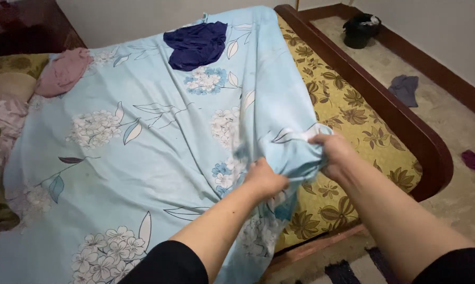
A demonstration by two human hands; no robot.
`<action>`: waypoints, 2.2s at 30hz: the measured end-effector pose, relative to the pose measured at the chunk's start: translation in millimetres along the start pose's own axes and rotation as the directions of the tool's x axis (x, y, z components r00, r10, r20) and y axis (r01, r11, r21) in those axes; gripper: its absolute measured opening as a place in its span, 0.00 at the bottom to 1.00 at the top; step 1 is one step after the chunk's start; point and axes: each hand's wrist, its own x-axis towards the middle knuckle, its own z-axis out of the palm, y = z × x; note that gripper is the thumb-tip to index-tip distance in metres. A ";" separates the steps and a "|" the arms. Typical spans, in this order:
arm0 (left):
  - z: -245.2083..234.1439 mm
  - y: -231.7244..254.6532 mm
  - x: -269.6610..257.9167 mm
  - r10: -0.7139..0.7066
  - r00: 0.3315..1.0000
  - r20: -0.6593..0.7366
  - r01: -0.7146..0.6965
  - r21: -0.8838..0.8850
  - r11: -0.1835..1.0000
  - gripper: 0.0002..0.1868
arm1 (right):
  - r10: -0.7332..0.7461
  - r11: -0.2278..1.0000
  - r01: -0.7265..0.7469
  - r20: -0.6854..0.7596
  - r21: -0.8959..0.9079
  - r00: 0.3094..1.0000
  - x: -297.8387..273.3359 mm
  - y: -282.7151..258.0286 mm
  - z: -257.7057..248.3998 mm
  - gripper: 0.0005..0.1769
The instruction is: Tidying up a bed by folding a blanket and smoothing the sheets.
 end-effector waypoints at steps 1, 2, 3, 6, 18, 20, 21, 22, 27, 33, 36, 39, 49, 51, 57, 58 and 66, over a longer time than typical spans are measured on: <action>0.7 -1.7 2.5 0.011 0.999 -0.044 -0.012 -0.025 1.000 0.46 | -0.147 0.961 0.132 -0.045 -0.244 0.988 -2.1 3.8 -3.5 0.19; 1.3 -3.2 5.1 0.021 0.996 -0.087 -0.025 -0.049 0.998 0.46 | -0.298 0.846 0.238 -0.053 -0.477 0.953 -4.5 7.3 -6.9 0.20; -5.6 4.4 1.2 0.024 0.996 -0.086 -0.028 -0.049 0.998 0.46 | -0.300 0.846 0.239 -0.055 -0.477 0.952 -11.3 12.8 -6.3 0.20; -20.0 25.5 -5.0 0.001 1.000 -0.017 -0.007 -0.305 0.952 0.41 | -0.598 0.360 0.445 0.163 -0.820 0.785 -29.4 29.5 -5.3 0.21; 3.2 -17.0 68.9 -0.112 0.950 0.290 0.311 -0.882 0.353 0.11 | -0.387 -0.321 0.708 0.769 -0.629 0.509 -90.7 72.2 -1.9 0.23; 5.6 -24.1 76.2 -0.078 0.941 0.329 0.338 -0.919 0.202 0.08 | -0.431 0.111 0.533 0.442 -0.839 0.787 -73.8 77.9 -9.6 0.26; 6.3 -21.8 75.0 -0.081 0.941 0.329 0.339 -0.920 0.199 0.08 | -0.427 0.111 0.533 0.444 -0.839 0.788 -57.4 75.2 -18.3 0.26; 5.8 -19.5 74.0 -0.073 0.938 0.338 0.346 -0.920 0.183 0.09 | -0.332 0.361 0.363 0.246 -0.859 0.911 -40.9 73.4 -26.2 0.31; 11.6 -1.5 59.3 0.007 0.946 0.324 0.313 -0.921 0.232 0.10 | 0.226 0.737 -0.197 -0.039 -0.647 0.973 -22.7 56.5 -34.7 0.53; 2.5 41.8 19.6 0.072 0.944 0.322 0.256 -0.853 0.455 0.11 | 0.430 0.839 -0.366 0.079 -0.402 0.899 -5.2 53.6 -27.4 0.54; 9.8 44.8 21.5 0.096 0.945 0.312 0.223 -0.831 0.510 0.13 | 0.362 0.912 -0.311 0.166 -0.267 0.917 29.9 56.0 -39.9 0.37; 14.6 47.0 19.8 0.157 0.940 0.303 0.166 -0.808 0.566 0.16 | 0.242 0.963 -0.213 0.184 -0.165 0.953 19.2 36.6 -35.0 0.20; 54.4 79.4 30.1 0.228 0.958 0.173 -0.064 -0.648 0.759 0.23 | 0.213 0.956 -0.239 0.161 0.170 0.964 11.0 -58.6 -36.6 0.36; 67.5 87.0 27.8 0.221 0.964 0.147 -0.090 -0.600 0.795 0.23 | 0.169 0.948 -0.196 0.123 0.251 0.978 35.1 -80.3 -59.9 0.34; 113.3 124.4 39.2 0.152 0.974 0.170 -0.064 -0.436 0.898 0.22 | 0.021 0.970 -0.025 0.019 0.242 1.000 85.6 -137.2 -136.7 0.21; 121.8 129.9 42.4 0.160 0.973 0.166 -0.081 -0.405 0.911 0.22 | 0.007 0.975 -0.009 0.010 0.223 1.000 101.5 -144.6 -158.7 0.22; 177.7 205.0 33.3 0.102 0.966 0.239 -0.077 -0.111 0.991 0.20 | -0.042 0.980 0.045 -0.017 0.194 0.999 174.3 -206.8 -305.2 0.25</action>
